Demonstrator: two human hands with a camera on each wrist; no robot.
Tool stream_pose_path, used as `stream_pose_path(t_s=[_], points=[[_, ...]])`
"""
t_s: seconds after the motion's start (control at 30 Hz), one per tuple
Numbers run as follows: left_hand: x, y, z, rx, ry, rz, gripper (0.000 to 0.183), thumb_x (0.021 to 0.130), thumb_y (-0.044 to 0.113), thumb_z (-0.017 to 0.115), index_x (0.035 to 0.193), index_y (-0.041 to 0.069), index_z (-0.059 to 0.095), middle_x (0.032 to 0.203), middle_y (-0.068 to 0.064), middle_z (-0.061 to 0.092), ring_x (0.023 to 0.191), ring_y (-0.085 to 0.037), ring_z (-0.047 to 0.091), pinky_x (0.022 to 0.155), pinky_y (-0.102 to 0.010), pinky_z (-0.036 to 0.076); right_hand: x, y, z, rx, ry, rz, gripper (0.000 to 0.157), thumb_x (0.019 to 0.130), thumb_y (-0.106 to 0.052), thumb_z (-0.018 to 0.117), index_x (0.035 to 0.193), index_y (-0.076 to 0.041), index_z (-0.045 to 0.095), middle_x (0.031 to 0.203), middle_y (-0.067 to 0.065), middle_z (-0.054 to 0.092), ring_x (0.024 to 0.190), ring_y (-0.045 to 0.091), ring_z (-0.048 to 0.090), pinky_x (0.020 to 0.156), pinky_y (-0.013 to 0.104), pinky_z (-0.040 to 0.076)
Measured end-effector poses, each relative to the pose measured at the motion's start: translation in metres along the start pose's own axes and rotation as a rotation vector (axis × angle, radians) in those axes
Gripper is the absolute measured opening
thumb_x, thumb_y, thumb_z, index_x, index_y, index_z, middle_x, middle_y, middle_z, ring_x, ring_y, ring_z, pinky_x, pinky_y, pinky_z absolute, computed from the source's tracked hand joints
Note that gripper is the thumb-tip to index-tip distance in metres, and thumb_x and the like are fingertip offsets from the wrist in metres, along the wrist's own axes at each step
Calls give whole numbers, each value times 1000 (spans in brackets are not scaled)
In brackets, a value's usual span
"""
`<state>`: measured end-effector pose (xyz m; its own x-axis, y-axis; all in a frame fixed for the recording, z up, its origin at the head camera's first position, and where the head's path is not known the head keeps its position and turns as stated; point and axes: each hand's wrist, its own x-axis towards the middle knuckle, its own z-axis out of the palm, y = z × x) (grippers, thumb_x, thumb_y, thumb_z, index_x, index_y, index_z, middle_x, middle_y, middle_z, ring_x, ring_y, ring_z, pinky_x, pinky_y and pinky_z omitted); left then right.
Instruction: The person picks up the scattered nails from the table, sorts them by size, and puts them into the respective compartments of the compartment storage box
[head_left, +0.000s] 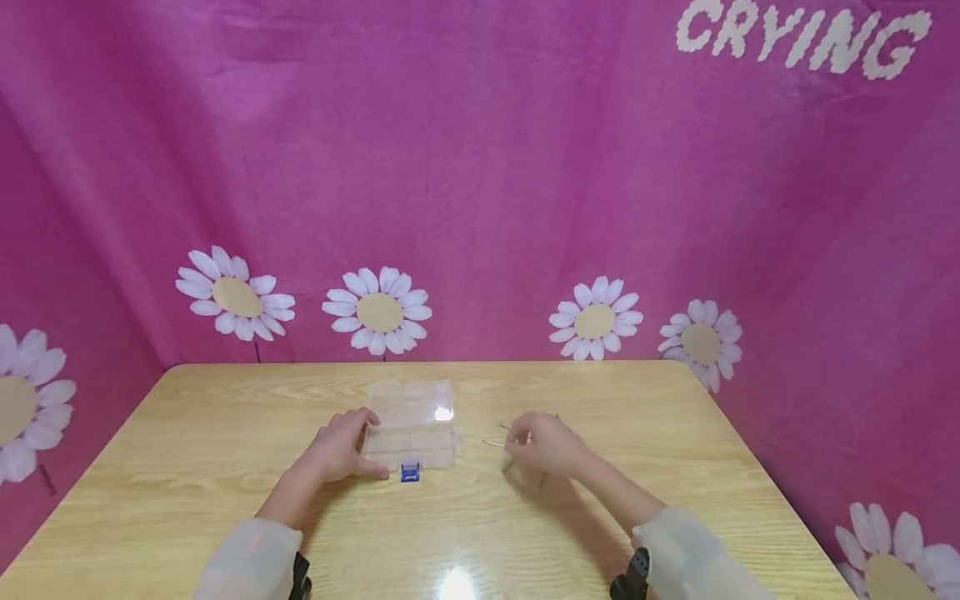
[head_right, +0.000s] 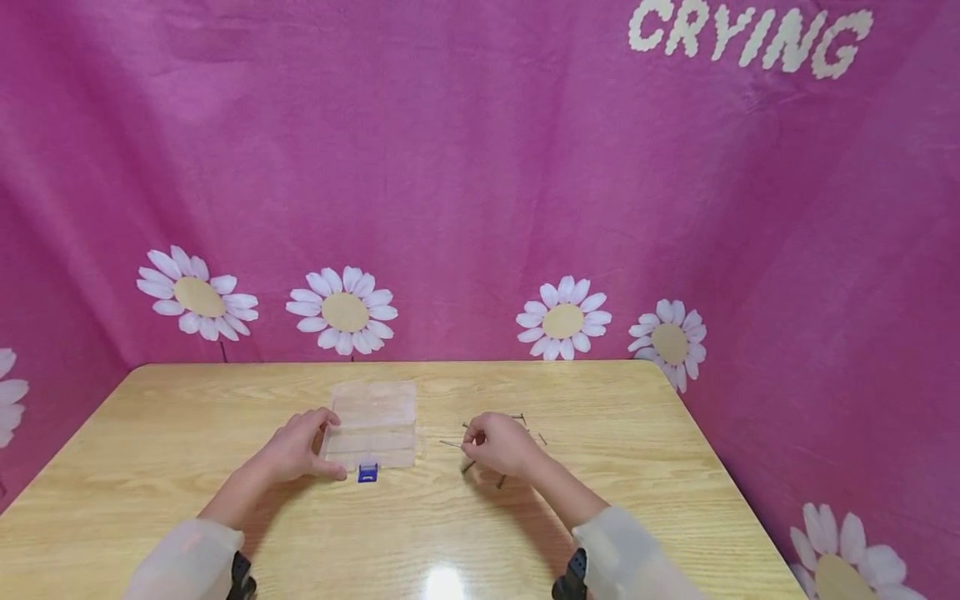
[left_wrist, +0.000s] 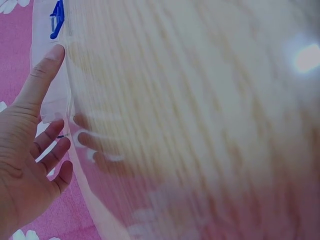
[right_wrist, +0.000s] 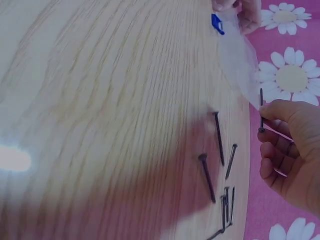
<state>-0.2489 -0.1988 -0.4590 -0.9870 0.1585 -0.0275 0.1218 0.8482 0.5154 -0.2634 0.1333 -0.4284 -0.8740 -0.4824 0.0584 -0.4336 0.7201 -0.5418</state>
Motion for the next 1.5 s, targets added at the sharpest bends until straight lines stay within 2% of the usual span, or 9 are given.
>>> stream_pose_path(t_s=[0.43, 0.53, 0.73, 1.1, 1.2, 1.5], points=[[-1, 0, -1, -16, 6, 25, 79, 55, 42, 88, 117, 9, 52, 106, -7, 57, 99, -25, 47, 91, -47, 37, 18, -25, 11, -17, -64, -88, 4, 83, -14, 64, 83, -12, 68, 77, -5, 62, 74, 10, 53, 71, 29, 45], [-2, 0, -2, -12, 13, 40, 79, 55, 42, 88, 116, 8, 52, 106, -7, 57, 99, -25, 48, 90, -47, 37, 22, -30, 14, -24, -73, -89, 5, 83, -16, 64, 85, -13, 68, 78, -6, 62, 75, 9, 53, 72, 28, 46], [-1, -1, -1, -8, 1, 25, 79, 54, 43, 88, 116, 9, 52, 107, -6, 57, 101, -25, 48, 91, -48, 37, 30, -47, 18, 22, -80, -77, 7, 83, -16, 62, 85, -13, 68, 79, -6, 61, 76, 9, 53, 73, 28, 45], [0, 0, 0, -3, 6, 27, 79, 54, 43, 88, 116, 9, 52, 105, -6, 58, 100, -25, 48, 91, -48, 36, 48, -69, 32, -42, -112, -182, 11, 85, -17, 64, 89, -10, 70, 79, -4, 63, 74, 6, 53, 70, 21, 44], [1, -1, 1, 3, 6, 19, 78, 55, 43, 88, 115, 10, 52, 104, -6, 58, 99, -24, 48, 91, -47, 36, 52, -73, 36, -68, -113, -188, 10, 84, -17, 64, 88, -11, 71, 78, -4, 62, 73, 5, 52, 69, 20, 43], [1, -2, -1, 20, 17, 56, 77, 55, 43, 88, 114, 10, 52, 98, -4, 56, 95, -24, 48, 86, -47, 36, 63, -81, 52, -92, -81, -198, 8, 83, -18, 65, 84, -12, 70, 74, -5, 60, 68, 4, 50, 64, 18, 42]])
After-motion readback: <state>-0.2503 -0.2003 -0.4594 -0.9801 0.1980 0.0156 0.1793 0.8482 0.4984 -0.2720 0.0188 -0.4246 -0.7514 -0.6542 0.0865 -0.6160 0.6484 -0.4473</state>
